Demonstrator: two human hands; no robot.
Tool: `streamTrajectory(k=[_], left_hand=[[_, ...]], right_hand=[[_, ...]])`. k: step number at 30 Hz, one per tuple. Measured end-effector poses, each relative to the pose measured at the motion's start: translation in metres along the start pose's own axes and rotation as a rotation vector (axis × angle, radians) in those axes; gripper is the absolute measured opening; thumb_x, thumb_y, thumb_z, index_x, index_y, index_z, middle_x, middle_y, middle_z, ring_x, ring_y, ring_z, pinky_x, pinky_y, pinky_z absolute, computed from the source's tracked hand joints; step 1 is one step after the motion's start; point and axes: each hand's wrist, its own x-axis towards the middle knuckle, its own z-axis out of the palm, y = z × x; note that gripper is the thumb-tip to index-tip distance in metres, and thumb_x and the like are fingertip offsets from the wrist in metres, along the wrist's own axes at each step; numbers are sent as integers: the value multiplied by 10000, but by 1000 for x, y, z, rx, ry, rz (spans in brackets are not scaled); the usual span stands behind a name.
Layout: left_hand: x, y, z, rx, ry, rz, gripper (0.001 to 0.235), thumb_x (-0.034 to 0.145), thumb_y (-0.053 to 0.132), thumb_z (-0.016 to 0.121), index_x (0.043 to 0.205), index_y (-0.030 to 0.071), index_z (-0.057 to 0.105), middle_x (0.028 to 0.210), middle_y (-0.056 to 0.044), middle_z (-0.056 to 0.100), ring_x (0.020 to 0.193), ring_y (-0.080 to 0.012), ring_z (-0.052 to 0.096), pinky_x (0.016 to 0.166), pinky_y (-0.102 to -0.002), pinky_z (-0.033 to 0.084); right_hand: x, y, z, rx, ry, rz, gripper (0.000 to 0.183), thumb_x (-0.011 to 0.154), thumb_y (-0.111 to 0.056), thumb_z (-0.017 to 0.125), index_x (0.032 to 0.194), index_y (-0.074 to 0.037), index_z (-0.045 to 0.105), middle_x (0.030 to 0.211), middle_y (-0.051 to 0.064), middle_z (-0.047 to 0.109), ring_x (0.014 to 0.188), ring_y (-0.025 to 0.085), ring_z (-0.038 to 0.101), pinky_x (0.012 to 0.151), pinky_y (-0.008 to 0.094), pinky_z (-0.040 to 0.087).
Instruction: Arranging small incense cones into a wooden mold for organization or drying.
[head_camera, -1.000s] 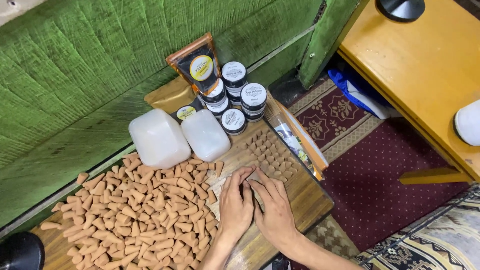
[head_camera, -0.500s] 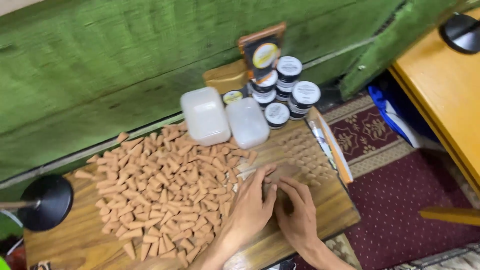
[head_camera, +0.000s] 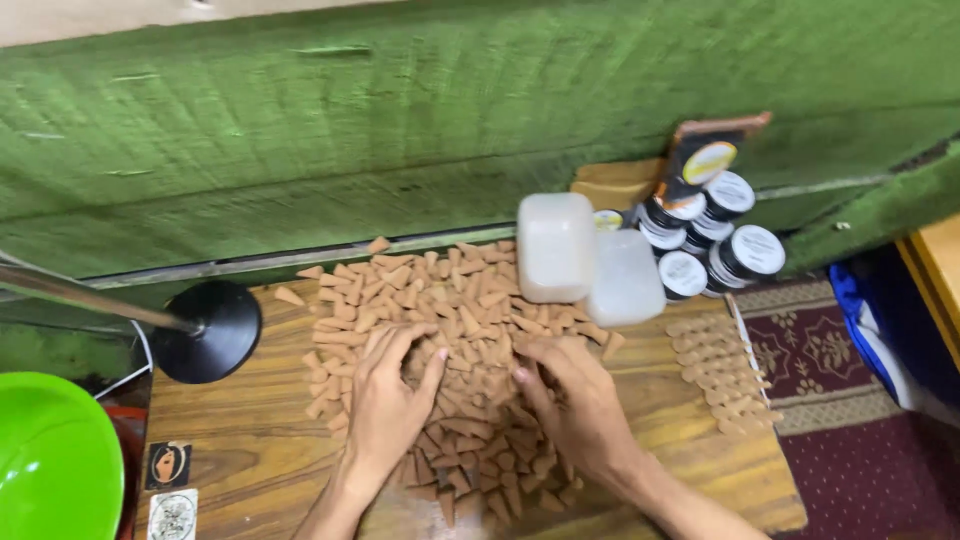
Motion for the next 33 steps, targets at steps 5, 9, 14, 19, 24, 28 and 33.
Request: streamTrajectory(k=[5, 9, 14, 19, 24, 28, 33], left_hand=[[23, -44, 3, 120, 60, 34, 268, 935, 271, 683, 1133, 93, 718, 1129, -48, 736, 1128, -248, 606, 996, -419, 428], [47, -57, 6, 76, -50, -37, 280, 882, 325, 758, 1117, 177, 723, 1224, -23, 693, 1233, -287, 559, 1050, -476, 407], [65, -50, -5, 169, -260, -91, 269, 933, 321, 686, 1121, 137, 742, 1339, -42, 592, 1307, -309, 457, 1083, -494, 347], [72, -64, 8, 328, -428, -100, 380, 966, 359, 616, 1306, 195, 663, 1531, -38, 388, 1371, -297, 341, 1138, -554, 271], [73, -62, 8, 229, -422, -153, 391, 917, 288, 681, 1290, 174, 662, 1575, -26, 358, 1430, -311, 305, 1209, -624, 95], [80, -54, -6, 199, -318, -159, 406, 931, 395, 673, 1284, 195, 696, 1397, -4, 538, 1370, -271, 354, 1147, -527, 249], [78, -17, -39, -147, -456, -394, 335, 880, 387, 704, 1159, 224, 792, 1310, 31, 769, 1403, -215, 547, 1227, -582, 207]], right_hand=[[59, -13, 34, -20, -135, -57, 272, 1022, -172, 566, 1198, 5, 673, 1164, 150, 698, 1103, 288, 648, 987, 411, 523], [90, 2, 68, -156, -73, -62, 161, 1012, -182, 620, 1086, -108, 743, 933, 83, 688, 937, 295, 687, 871, 395, 558], [104, 25, 94, -350, -164, 31, 202, 992, -238, 626, 988, -92, 766, 867, 115, 679, 895, 327, 642, 838, 429, 534], [123, 12, 100, -408, -386, 114, 298, 992, -116, 446, 987, -31, 732, 1085, 224, 736, 1101, 383, 658, 1145, 576, 376], [123, 15, 102, -300, -405, 275, 298, 994, -167, 454, 920, -48, 717, 1155, 213, 679, 1154, 397, 564, 1077, 555, 370], [119, 2, 87, -144, -215, 205, 143, 981, -116, 531, 983, -42, 654, 1186, 147, 620, 1040, 372, 513, 899, 530, 454], [104, -30, 42, 422, -272, 356, 157, 992, -98, 590, 1118, -106, 683, 1077, 51, 781, 938, 169, 755, 827, 307, 641]])
